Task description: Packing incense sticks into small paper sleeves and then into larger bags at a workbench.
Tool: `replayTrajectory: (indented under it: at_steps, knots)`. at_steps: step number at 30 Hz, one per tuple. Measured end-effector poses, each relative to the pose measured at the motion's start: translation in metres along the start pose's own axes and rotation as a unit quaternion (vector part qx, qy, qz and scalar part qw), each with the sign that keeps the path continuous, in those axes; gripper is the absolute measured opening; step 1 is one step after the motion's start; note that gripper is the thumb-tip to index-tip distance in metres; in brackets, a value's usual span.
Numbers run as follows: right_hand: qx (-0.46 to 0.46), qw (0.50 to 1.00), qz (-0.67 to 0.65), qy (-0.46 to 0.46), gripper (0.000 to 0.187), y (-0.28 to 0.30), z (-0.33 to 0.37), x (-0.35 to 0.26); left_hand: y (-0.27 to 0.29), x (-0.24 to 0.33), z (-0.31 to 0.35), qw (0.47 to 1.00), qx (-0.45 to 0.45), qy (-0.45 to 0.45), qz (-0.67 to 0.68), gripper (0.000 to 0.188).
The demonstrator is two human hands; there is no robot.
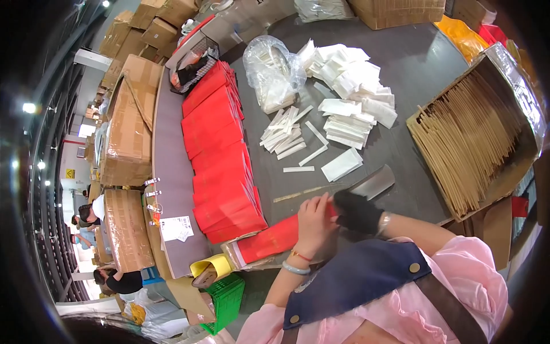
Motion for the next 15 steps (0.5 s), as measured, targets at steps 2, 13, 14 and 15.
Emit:
replayTrajectory:
  at_steps: [2, 13, 14, 15]
  knots:
    - [0.032, 0.967, 0.241, 0.073, 0.062, 0.029, 0.001, -0.038, 0.007, 0.002, 0.001, 0.999, -0.027, -0.029, -0.013, 0.057]
    - [0.128, 0.941, 0.309, 0.056, 0.057, 0.106, 0.021, -0.065, 0.141, -0.077, -0.037, 0.988, 0.031, -0.008, -0.151, 0.031]
    - [0.105, 0.944, 0.309, 0.047, 0.059, 0.100, 0.020, -0.061, 0.137, -0.088, -0.027, 0.965, 0.072, 0.059, -0.244, 0.037]
    - [0.105, 0.945, 0.307, 0.048, 0.059, 0.095, 0.020, -0.062, 0.131, -0.093, -0.013, 0.929, 0.114, 0.122, -0.332, 0.044]
Point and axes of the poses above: each hand's wrist, its own z-axis away from the middle knuckle, its own y-axis out of the back of the hand, x = y × z, the point moved 6 cm from there along -z, towards the middle knuckle, and after that the axes turned 8 degrees about -z, right-handed, at the moved point
